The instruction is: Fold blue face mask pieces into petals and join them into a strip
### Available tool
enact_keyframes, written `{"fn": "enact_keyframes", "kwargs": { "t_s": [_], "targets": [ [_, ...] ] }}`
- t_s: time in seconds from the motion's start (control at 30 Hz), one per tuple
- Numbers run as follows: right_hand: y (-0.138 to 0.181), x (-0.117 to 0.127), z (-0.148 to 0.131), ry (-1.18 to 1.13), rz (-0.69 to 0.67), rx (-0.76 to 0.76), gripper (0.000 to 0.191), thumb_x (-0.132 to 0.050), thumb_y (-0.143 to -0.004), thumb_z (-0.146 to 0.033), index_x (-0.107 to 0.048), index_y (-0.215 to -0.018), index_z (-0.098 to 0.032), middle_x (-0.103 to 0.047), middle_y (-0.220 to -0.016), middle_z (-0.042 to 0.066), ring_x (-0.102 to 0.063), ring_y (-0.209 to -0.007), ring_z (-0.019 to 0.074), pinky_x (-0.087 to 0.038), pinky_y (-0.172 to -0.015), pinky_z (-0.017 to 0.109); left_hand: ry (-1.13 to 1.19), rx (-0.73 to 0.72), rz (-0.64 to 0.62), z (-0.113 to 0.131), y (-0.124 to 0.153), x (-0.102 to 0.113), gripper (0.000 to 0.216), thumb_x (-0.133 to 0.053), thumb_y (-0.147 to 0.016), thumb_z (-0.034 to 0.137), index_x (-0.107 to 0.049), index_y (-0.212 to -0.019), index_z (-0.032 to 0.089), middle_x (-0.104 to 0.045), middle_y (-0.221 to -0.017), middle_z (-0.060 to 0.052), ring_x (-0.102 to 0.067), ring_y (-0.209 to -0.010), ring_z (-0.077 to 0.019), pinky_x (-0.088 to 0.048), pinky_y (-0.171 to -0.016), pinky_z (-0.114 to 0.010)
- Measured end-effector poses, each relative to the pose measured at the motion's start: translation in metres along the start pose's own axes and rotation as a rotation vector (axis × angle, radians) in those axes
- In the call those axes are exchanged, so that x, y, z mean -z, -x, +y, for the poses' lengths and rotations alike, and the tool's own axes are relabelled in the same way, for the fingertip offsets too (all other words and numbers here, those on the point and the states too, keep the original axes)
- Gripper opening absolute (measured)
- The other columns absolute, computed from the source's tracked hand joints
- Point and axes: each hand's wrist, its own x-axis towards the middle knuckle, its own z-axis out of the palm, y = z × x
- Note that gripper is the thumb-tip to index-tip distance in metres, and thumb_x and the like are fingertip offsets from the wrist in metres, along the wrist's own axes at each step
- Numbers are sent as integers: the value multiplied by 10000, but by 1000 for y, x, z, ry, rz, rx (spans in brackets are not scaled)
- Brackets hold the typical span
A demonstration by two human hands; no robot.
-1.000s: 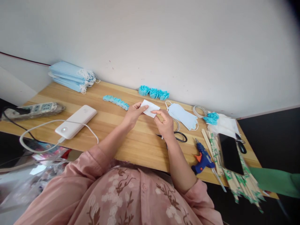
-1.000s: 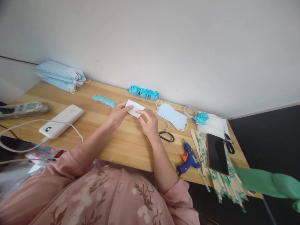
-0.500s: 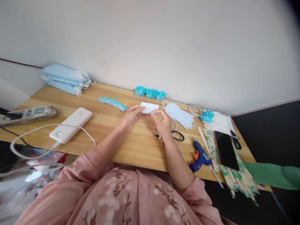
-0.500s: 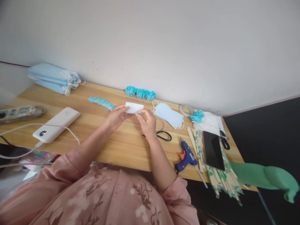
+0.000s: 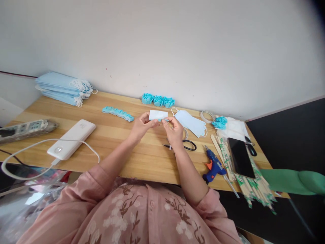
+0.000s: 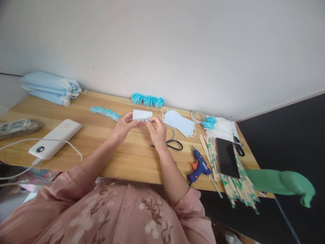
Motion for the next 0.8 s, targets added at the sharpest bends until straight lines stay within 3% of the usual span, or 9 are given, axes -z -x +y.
{"fn": "enact_keyframes", "kwargs": {
  "t_s": [0.17,0.23,0.37,0.47,0.67,0.8],
  "targets": [
    [1,-1,-1,3,-6,4,235,-664,-820,-438,-658,-826,-203,-699,-796,10,-652,-781,183,-506,-777,313,-38,-19,48,-1,1,0,379,-802,-679,401,-635,-921,162,-739,-793,-31,-706,-720,-175,-530,-745,-321],
    [1,-1,1,-30,7,8,270,-663,-828,-442,-655,-964,-210,-697,-838,18,-657,-817,184,-520,-815,328,-46,-18,71,-1,1,0,350,-794,-684,387,-641,-903,160,-729,-756,-22,-698,-699,-169,-534,-741,-322],
    [-1,-3,10,-152,-3,28,635,-671,-837,-465,-451,-1382,-224,-701,-989,67,-672,-939,201,-529,-919,391,-33,-23,112,-2,0,0,323,-784,-682,371,-636,-883,167,-727,-747,-15,-679,-660,-153,-536,-710,-310],
    [-4,-6,18,-238,-84,45,770,-685,-827,-468,-336,-1469,-224,-698,-1089,99,-673,-1011,214,-535,-932,410,-37,-37,118,-3,-1,1,351,-780,-683,356,-637,-940,166,-721,-728,-4,-663,-635,-141,-530,-693,-300],
    [-3,-7,19,-187,-95,-17,621,-641,-854,-386,-436,-1418,-225,-700,-914,42,-682,-872,193,-553,-879,387,-117,-96,123,-10,-2,2,409,-773,-696,317,-644,-1049,155,-713,-734,11,-626,-622,-118,-509,-695,-288],
    [-1,-8,16,-202,-87,-28,596,-631,-845,-351,-467,-1401,-214,-704,-930,49,-683,-900,197,-554,-888,384,1,-60,119,-13,-3,1,535,-810,-674,314,-626,-1155,170,-731,-826,-5,-639,-668,-118,-492,-704,-278]
  ]
}}
